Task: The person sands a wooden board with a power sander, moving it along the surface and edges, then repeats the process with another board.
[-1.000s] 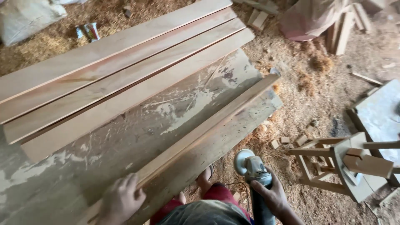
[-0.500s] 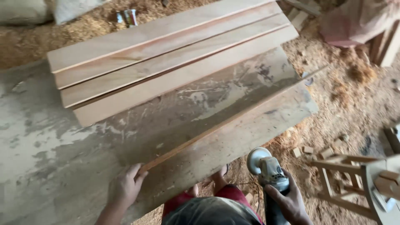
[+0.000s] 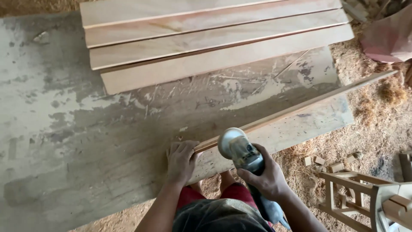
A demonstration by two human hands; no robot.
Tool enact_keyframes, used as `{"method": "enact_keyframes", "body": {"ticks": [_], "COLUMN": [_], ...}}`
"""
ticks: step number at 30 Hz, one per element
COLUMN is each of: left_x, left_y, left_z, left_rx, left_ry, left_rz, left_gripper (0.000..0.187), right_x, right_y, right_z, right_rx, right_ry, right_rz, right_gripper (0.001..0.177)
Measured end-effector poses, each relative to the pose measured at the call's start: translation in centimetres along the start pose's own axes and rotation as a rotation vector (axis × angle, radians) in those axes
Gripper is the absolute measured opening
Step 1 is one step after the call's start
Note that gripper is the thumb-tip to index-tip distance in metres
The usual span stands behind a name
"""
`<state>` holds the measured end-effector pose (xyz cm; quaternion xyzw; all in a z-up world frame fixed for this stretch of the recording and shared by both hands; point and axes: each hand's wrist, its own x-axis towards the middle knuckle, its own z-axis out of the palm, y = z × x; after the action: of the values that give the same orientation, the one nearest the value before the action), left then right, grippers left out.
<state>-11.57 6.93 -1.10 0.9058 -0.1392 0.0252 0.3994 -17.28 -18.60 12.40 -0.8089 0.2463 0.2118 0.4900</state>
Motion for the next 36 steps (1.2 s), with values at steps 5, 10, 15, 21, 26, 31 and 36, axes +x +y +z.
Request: {"method": "enact_keyframes", "body": {"ticks": [5, 10, 15, 21, 26, 31, 36], "left_x": [-0.1, -0.3, -0.1, -0.2, 0.0, -0.1, -0.1], "left_y": [-0.4, -0.1, -0.1, -0.4, -0.4, -0.5, -0.8], "left_z": [0.4, 0.2, 0.1, 0.2, 0.2, 0.6, 0.7], "left_rx": [0.02, 0.053, 0.03, 0.055, 0.061, 0.061, 0.098], "left_ry": [0.034, 0.025, 0.021, 0.022, 0.016, 0.011, 0.003], "left_rz": [0.011, -0.005, -0.006, 0.025, 0.021, 0.019, 0.032], "left_gripper": [0.027, 0.027, 0.025, 0.027, 0.027, 0.032, 0.04], "right_x": [0.3, 0.2, 0.5, 0.6, 0.8, 1.1, 2.3], "right_y": [-2.6, -4.1, -5.0, -5.7, -5.6, -4.1, -1.0], "right_z": [2.4, 3.7, 4.3, 4.6, 4.1, 2.7, -0.1], "right_rx": [-0.178, -0.199, -0.272, -0.305, -0.327, -0.265, -0.239], "right_ry": [-0.047, -0.128, -0.167, -0.196, -0.207, -0.179, -0.119], "right_rz": [-0.007, 0.022, 0.038, 0.052, 0.064, 0.095, 0.11], "right_gripper": [0.103, 0.1, 0.101, 0.102, 0.101, 0.102, 0.104]}}
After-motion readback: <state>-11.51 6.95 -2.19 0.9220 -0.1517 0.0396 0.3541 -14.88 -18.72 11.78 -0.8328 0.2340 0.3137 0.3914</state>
